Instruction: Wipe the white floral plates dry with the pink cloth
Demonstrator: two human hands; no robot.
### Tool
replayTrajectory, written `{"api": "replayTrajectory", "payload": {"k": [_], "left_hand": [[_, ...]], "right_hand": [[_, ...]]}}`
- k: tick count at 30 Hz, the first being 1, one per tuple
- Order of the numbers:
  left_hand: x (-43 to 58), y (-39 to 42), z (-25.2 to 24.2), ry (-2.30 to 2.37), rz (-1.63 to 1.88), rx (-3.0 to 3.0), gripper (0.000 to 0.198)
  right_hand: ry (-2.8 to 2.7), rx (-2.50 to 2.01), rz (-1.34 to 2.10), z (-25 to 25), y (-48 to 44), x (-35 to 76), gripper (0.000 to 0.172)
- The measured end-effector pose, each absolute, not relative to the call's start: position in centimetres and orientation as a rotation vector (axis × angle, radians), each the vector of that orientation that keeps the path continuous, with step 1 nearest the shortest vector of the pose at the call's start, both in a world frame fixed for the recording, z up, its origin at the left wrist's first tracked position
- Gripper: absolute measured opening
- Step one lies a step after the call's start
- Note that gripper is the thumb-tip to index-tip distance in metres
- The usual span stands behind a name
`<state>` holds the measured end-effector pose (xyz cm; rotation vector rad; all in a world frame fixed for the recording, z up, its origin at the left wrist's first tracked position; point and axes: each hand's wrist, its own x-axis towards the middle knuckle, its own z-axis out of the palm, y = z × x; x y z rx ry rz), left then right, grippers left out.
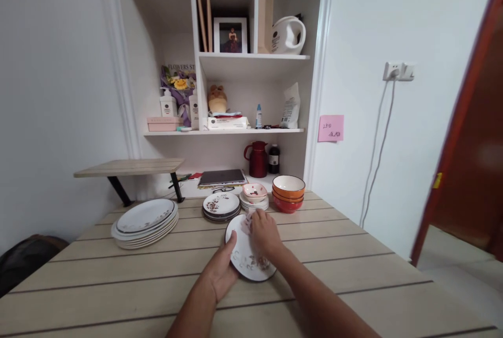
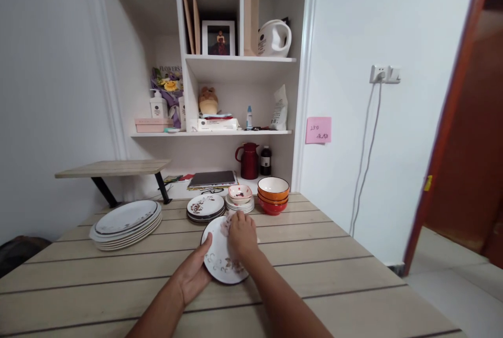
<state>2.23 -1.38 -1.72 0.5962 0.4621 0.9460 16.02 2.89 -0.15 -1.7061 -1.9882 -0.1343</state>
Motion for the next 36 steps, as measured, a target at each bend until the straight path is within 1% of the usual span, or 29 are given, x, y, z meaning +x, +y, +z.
{"api": "replayTrajectory", "payload": {"k": [3, 7, 9, 11, 13, 15, 18, 20, 21, 23, 26, 28, 32, 36], "left_hand": [[2.3, -1.2, -2.0, 0.417, 0.967, 0.578, 0.064], [2.3, -0.9, -2.3, 0.375, 1.023, 0.533, 0.062], [2.3, -0.9, -2.3, 0.376, 1.032, 0.506, 0.061], [2.3, -1.0, -2.1, 0.397, 1.041, 0.494, 0.059], [2.4, -1.2, -2.0, 0.43, 1.055, 0.495, 0.056], [2.4, -1.4, -1.8, 0.461, 1.065, 0.513, 0.055], [2.4, -1.7, -1.6, 0.484, 1.06, 0.56, 0.059], [2.3, -1.9, -1.6, 0.494, 1.037, 0.582, 0.061], [2.2, -1.9, -1.6, 0.499, 1.023, 0.586, 0.061], [2.0, -2.0, -1.6, 0.513, 0.988, 0.581, 0.059], [1.6, -2.1, -1.6, 0.538, 0.933, 0.553, 0.057], [1.5, -2.2, -1.5, 0.551, 0.922, 0.534, 0.059], [1.6, -2.3, -1.0, 0.526, 0.998, 0.494, 0.065], [1.4, -1.7, -0.8, 0.46, 1.189, 0.463, 0.07]], "right_hand": [[-1.978, -1.653, -0.09, -0.6, 3.3, 13.9, 0.03], [-2.055, -1.473, -0.014, -1.5, 2.6, 13.1, 0.035], [-2.099, -1.311, 0.116, -1.7, 2.2, 13.4, 0.029], [-2.123, -1.144, 0.271, -1.7, 1.9, 14.2, 0.017], [-2.109, -1.08, 0.348, -1.4, 1.9, 15.1, 0.01], [-2.048, -1.117, 0.34, -1.0, 2.1, 16.1, 0.011], [-1.84, -1.265, 0.214, -0.4, 2.4, 17.3, 0.011], [-1.75, -1.279, 0.179, 0.0, 2.3, 18.0, 0.012], [-1.744, -1.238, 0.215, 0.1, 2.3, 18.4, 0.012], [-1.752, -1.11, 0.412, 0.3, 2.2, 19.2, 0.013], [-1.654, -0.984, 0.764, 0.2, 2.2, 20.0, 0.023], [-1.546, -0.959, 0.885, 0.0, 2.4, 20.1, 0.028], [-1.262, -0.965, 0.932, -0.8, 3.0, 18.9, 0.03], [-1.043, -1.0, 0.867, -1.7, 3.5, 17.2, 0.028]]}}
